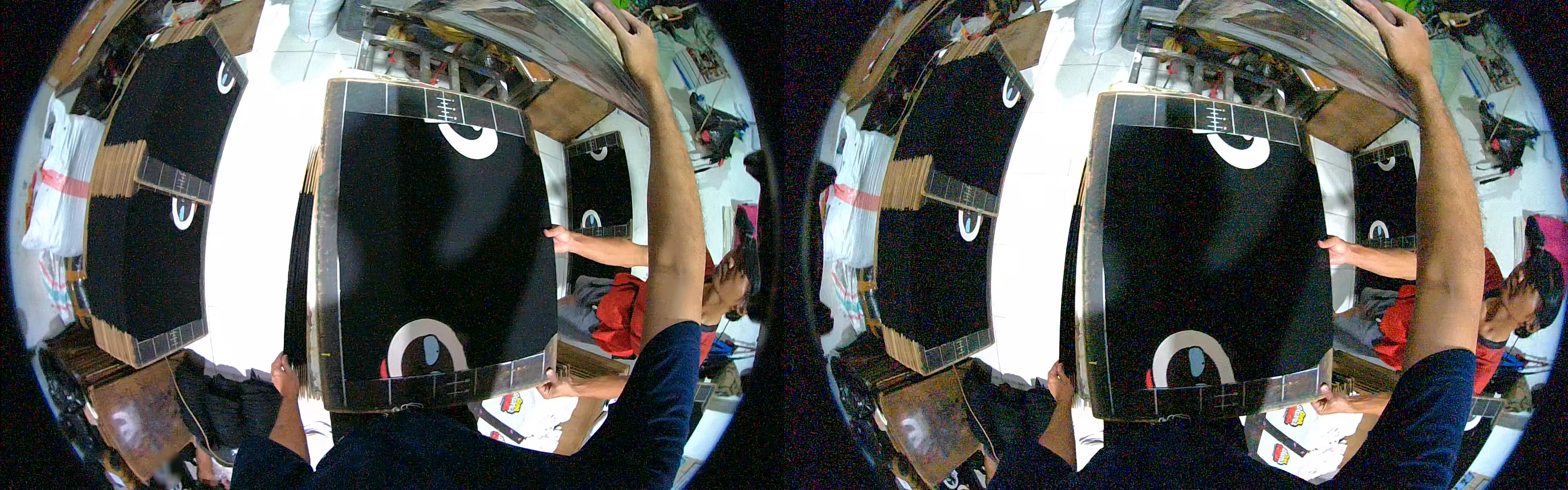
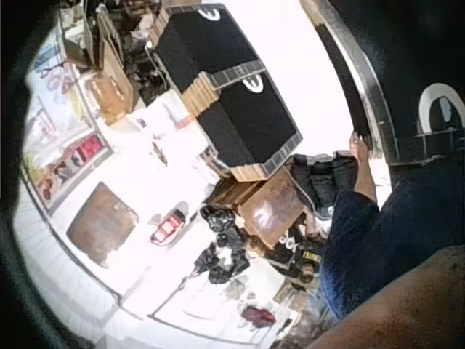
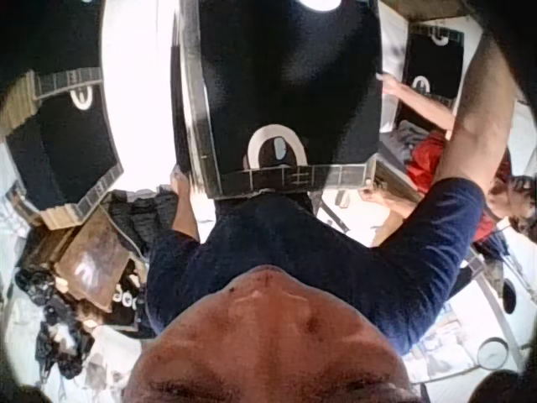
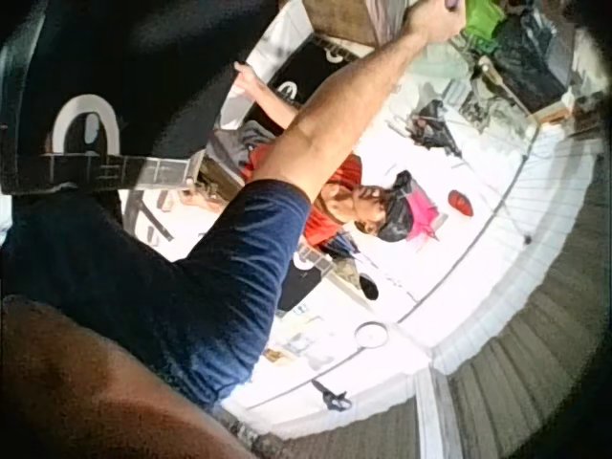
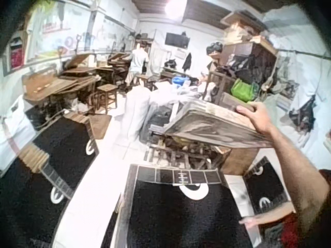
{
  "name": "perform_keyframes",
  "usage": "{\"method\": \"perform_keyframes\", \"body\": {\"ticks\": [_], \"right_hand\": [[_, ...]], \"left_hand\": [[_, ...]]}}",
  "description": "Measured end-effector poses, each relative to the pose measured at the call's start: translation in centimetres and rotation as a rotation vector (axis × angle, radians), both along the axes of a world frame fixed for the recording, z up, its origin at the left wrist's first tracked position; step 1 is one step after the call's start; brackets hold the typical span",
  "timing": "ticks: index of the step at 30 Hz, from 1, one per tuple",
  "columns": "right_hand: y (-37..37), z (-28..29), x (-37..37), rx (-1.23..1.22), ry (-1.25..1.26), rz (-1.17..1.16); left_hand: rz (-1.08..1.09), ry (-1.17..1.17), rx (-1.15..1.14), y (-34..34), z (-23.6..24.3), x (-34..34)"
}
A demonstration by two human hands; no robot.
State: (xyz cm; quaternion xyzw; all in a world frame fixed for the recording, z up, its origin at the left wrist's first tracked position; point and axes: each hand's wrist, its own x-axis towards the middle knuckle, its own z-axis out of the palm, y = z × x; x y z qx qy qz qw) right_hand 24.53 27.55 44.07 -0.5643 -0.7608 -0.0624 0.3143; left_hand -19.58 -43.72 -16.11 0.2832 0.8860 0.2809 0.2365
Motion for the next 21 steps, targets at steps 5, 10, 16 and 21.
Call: {"method": "perform_keyframes", "body": {"ticks": [5,10,16,21], "right_hand": [[2.9,0.2,2.0,-0.009,-0.157,-0.026],[4.5,-0.3,3.6,0.084,-0.188,-0.052],[4.7,-0.6,3.9,0.159,-0.373,0.036],[3.5,-0.5,2.5,-0.054,-0.265,-0.073]], "left_hand": [[0.158,0.077,-0.151,-2.9,1.0,1.7],[0.039,0.183,-0.240,-2.8,2.7,0.1],[-0.080,0.804,-0.026,8.6,12.4,-5.3],[-0.073,0.984,0.133,13.0,27.4,-10.1]]}}
